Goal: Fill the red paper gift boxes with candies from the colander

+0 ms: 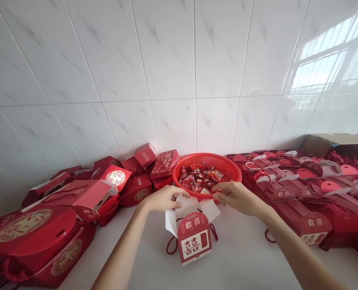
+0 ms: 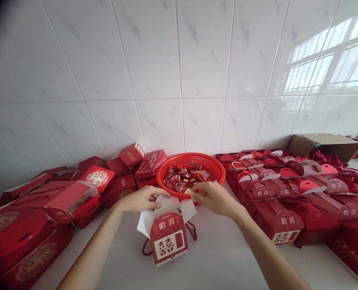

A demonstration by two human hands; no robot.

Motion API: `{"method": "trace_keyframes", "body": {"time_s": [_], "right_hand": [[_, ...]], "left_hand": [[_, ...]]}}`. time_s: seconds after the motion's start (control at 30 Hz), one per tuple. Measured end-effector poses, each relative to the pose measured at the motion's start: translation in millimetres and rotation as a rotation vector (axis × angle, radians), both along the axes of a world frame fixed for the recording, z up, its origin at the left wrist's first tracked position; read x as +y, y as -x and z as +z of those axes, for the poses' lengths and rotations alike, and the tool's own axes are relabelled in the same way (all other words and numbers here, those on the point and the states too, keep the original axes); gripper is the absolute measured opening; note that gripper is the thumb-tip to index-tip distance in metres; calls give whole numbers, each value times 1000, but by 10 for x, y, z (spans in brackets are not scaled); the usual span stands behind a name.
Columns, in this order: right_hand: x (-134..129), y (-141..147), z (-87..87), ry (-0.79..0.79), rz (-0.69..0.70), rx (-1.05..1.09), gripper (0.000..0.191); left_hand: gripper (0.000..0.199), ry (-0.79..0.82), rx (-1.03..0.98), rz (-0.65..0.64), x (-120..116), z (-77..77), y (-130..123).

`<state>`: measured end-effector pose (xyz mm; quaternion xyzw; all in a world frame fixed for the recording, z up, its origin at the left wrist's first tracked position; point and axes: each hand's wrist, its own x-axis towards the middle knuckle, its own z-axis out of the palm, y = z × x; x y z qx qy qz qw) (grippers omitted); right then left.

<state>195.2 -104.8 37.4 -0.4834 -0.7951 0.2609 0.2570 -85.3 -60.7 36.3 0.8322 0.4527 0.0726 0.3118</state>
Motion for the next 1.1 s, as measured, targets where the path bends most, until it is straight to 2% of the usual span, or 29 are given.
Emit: {"method": "trace_keyframes", "body": {"time_s": [0.07, 0.13, 0.23, 0.3, 0.5, 0.6, 0.7, 0.8, 0.9, 0.97, 1.1], "right_hand": [[172, 6, -2, -62, -30, 18, 34], [379, 36, -31, -78, -49, -63, 38], [665, 116, -83, 54, -11, -320, 58], [801, 180, -105, 150, 21, -433, 62], [948, 310, -172, 191, -25, -529, 57], [941, 324, -221, 158, -9, -507, 51], [928, 331, -259, 124, -33, -476, 41], [931, 315, -286, 68, -145, -396, 32], [975, 240, -321, 24, -272, -224, 26], [1032, 173, -357, 10, -328, -65, 23], [1159, 75, -442, -38, -358, 263, 18]], "left_hand": [[47, 21, 37, -8, -19, 8, -33], [49, 45, 66, -41, -54, 30, -63], [54, 89, 106, -104, -127, 77, -81], [55, 94, 130, -113, -162, 105, -63], [55, 116, 32, -26, -174, 206, 45], [51, 43, -72, 35, -130, 320, 43], [49, -36, -195, 61, 46, 412, -54], [40, -105, -216, 36, 384, 392, -267], [34, -128, -27, -28, 782, 250, -536], [33, -171, 218, -42, 1000, 122, -702], [28, -165, 364, 27, 1228, -89, -956]]}}
